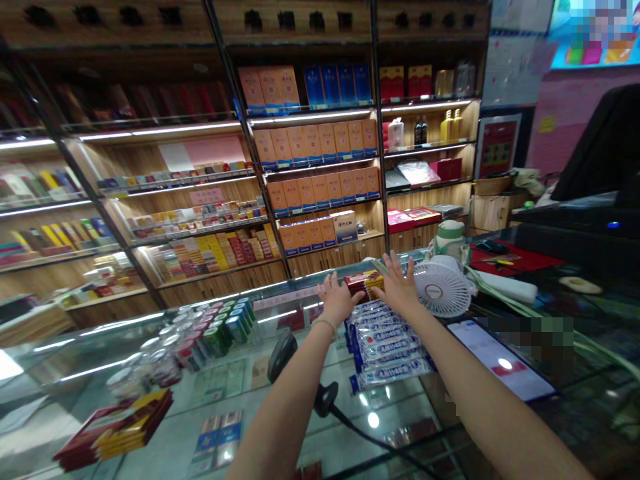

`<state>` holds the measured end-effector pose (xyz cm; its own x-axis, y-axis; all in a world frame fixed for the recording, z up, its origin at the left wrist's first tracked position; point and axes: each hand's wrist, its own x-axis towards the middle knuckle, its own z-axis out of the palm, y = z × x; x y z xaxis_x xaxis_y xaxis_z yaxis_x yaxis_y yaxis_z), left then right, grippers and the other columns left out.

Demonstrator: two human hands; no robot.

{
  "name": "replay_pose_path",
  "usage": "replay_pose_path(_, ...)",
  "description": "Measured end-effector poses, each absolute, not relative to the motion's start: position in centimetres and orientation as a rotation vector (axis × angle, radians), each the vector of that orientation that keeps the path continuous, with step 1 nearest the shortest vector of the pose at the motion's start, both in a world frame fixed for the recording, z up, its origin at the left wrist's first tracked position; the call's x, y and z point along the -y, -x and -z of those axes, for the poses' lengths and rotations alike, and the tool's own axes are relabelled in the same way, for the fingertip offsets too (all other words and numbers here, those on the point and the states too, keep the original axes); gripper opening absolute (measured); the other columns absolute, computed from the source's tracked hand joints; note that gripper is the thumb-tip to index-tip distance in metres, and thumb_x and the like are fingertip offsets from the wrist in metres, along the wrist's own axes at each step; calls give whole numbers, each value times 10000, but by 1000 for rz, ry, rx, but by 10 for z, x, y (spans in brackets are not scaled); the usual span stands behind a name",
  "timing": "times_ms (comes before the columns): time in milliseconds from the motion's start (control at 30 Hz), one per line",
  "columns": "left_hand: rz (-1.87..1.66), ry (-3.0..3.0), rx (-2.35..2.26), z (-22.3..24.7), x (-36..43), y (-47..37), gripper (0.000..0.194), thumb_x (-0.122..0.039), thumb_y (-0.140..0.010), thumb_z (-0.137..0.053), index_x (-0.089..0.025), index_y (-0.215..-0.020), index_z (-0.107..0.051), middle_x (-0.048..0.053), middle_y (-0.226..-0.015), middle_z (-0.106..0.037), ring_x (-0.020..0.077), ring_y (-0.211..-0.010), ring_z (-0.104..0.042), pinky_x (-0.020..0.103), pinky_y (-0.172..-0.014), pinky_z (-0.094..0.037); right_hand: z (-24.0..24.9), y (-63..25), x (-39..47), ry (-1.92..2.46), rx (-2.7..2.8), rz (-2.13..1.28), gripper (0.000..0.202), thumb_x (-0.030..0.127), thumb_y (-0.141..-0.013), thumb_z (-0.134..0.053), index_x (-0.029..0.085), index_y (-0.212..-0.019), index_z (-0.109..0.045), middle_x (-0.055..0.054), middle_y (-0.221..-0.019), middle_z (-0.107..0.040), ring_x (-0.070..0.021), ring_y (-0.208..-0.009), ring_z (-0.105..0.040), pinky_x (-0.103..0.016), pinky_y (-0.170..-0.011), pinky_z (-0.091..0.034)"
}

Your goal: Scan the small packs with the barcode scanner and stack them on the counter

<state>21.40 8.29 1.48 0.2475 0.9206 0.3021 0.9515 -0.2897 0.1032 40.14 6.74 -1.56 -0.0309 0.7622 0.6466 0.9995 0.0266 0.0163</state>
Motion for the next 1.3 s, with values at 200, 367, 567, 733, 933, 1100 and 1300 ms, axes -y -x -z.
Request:
replay_pose_path(200, 432, 2382, 1775, -20, -76, -212, 628, -674, -955, -398, -220, -1281, -686, 177, -1643, -323, 369, -1535, -215, 670, -1197, -169, 14, -399, -63, 1732, 1819, 711, 425, 435, -949, -554, 131, -1194, -723, -156, -1665, -277, -315, -1573, -86, -646, -1226, 83)
replay_pose_path(367, 436, 2356, 1747, -22, -70, -209, 554, -633, -969, -413, -242, -1147, -764, 148, -1599, -416, 383, -1506, -264, 694, -1185, -161, 10, -397, -56, 1710, 1805, 767, 382, 410, -951, -560, 148, -1159, -743, -168, -1635, -341, -320, -1563, -138, -671, -1222, 49)
replay_pose_path(567, 521, 2282, 1733, -24, -65, -208, 526, -603, -980, -417, -258, -936, -811, 113, -1536, -512, 370, -1479, -310, 705, -1167, -180, 10, -397, -51, 1733, 1765, 762, 294, 360, -934, -600, 158, -1054, -775, -174, -1602, -403, -330, -1546, -194, -701, -1214, -3)
replay_pose_path(733, 606, 2244, 1737, -23, -65, -205, 386, -565, -939, -542, -295, -914, -817, 86, -1530, -524, 380, -1478, -301, 713, -1154, -187, 8, -396, -49, 1727, 1734, 730, 251, 348, -924, -625, 157, -976, -779, -175, -1604, -398, -331, -1550, -182, -715, -1204, -24)
replay_pose_path(933, 697, 2206, 1769, -29, -62, -196, 320, -572, -887, -623, -319, -877, -819, 74, -1546, -507, 374, -1488, -289, 693, -1162, -185, 2, -391, -45, 1690, 1695, 668, 259, 348, -930, -615, 144, -958, -771, -189, -1617, -369, -323, -1563, -134, -711, -1202, -6)
replay_pose_path(1100, 797, 2137, 1749, -38, -54, -179, 253, -545, -845, -692, -328, -898, -812, 50, -1563, -487, 362, -1490, -284, 672, -1169, -201, 0, -380, -44, 1608, 1615, 614, 248, 367, -927, -619, 169, -950, -767, -167, -1630, -352, -335, -1563, -131, -710, -1196, -15)
replay_pose_path(1300, 857, 2054, 1698, -54, -42, -139, 288, -545, -868, -668, -293, -908, -803, 89, -1568, -477, 357, -1501, -276, 667, -1186, -171, -9, -351, -40, 1500, 1611, 520, 267, 396, -928, -605, 184, -857, -751, -157, -1621, -376, -340, -1555, -164, -709, -1194, -28)
